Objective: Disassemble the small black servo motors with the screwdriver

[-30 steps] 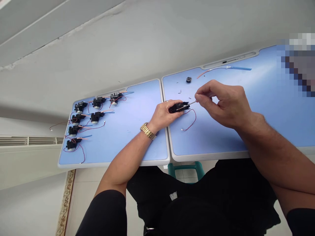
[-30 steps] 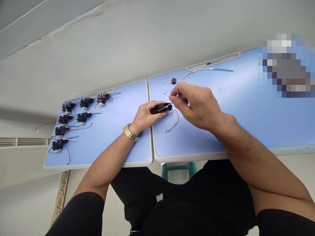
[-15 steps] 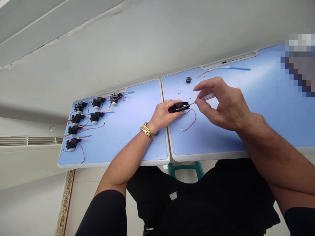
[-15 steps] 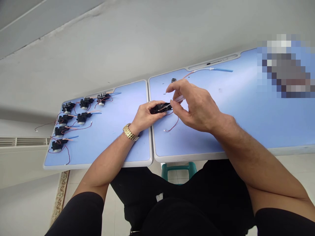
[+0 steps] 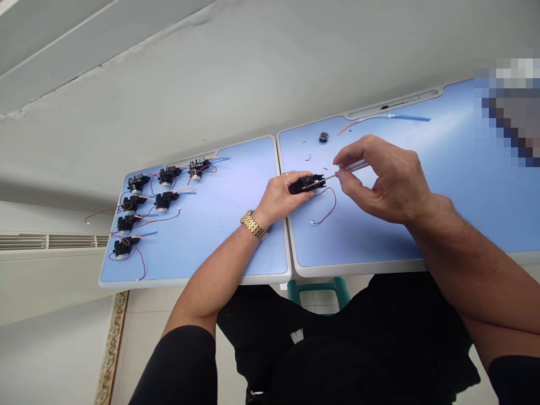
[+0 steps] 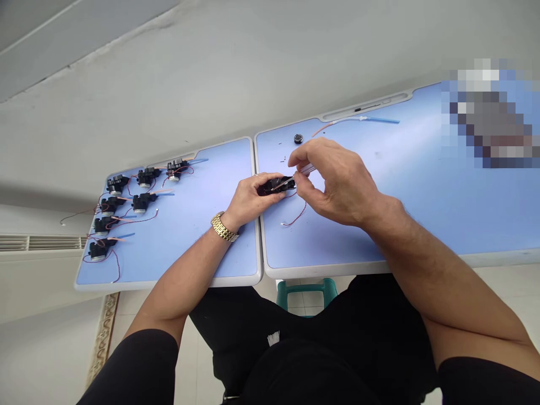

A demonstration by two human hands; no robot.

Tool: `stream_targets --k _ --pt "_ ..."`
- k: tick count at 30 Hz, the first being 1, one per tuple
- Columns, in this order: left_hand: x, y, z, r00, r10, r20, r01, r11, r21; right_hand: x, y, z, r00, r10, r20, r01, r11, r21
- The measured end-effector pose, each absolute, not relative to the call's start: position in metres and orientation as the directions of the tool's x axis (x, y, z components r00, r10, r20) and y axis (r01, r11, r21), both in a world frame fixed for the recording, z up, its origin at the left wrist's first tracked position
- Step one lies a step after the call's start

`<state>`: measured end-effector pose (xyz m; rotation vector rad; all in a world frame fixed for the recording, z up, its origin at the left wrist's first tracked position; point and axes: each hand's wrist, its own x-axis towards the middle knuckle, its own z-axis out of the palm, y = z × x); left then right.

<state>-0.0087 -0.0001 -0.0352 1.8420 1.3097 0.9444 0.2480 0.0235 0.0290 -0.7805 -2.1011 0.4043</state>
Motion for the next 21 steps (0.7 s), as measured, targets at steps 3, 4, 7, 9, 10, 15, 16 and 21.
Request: stream_targets --k 3,4,7,9,10,15,16,21 --pt "-0.008 0.0 -0.035 0.234 0.957 0.174 0.466 -0.267 0.843 0.248 0.026 0.027 -0.421 0.591 0.688 0.325 0.807 -0.493" --pt "-0.008 0.0 -0.035 0.236 0.956 0.176 0.466 -0.27 0.843 0.249 0.027 0.026 -0.411 0.575 0.708 0.314 0.818 -0.482" --pt "-0.009 0.001 -0.036 0.237 0.955 0.18 0.476 -0.276 0.835 0.251 0.027 0.023 -0.401 0.607 0.686 0.365 0.793 -0.488" --pt "-0.009 0.001 -0.037 0.238 0.953 0.188 0.484 -0.284 0.828 0.252 0.027 0.023 -0.388 0.636 0.667 0.393 0.769 -0.504" --pt "-0.009 0.002 -0.038 0.241 0.951 0.193 0.487 -0.29 0.824 0.252 0.027 0.023 -0.375 0.64 0.67 0.395 0.764 -0.51" --pt "-0.01 0.002 -0.039 0.277 0.929 0.245 0.476 -0.354 0.805 0.249 0.03 0.022 -0.282 0.644 0.711 0.428 0.748 -0.508" --pt "-0.01 0.002 -0.039 0.29 0.923 0.254 0.474 -0.369 0.799 0.248 0.031 0.021 -0.271 0.644 0.715 0.438 0.744 -0.504" --pt "-0.009 0.001 -0.036 0.345 0.905 0.247 0.472 -0.395 0.788 0.245 0.034 0.015 -0.303 0.659 0.688 0.473 0.731 -0.492"
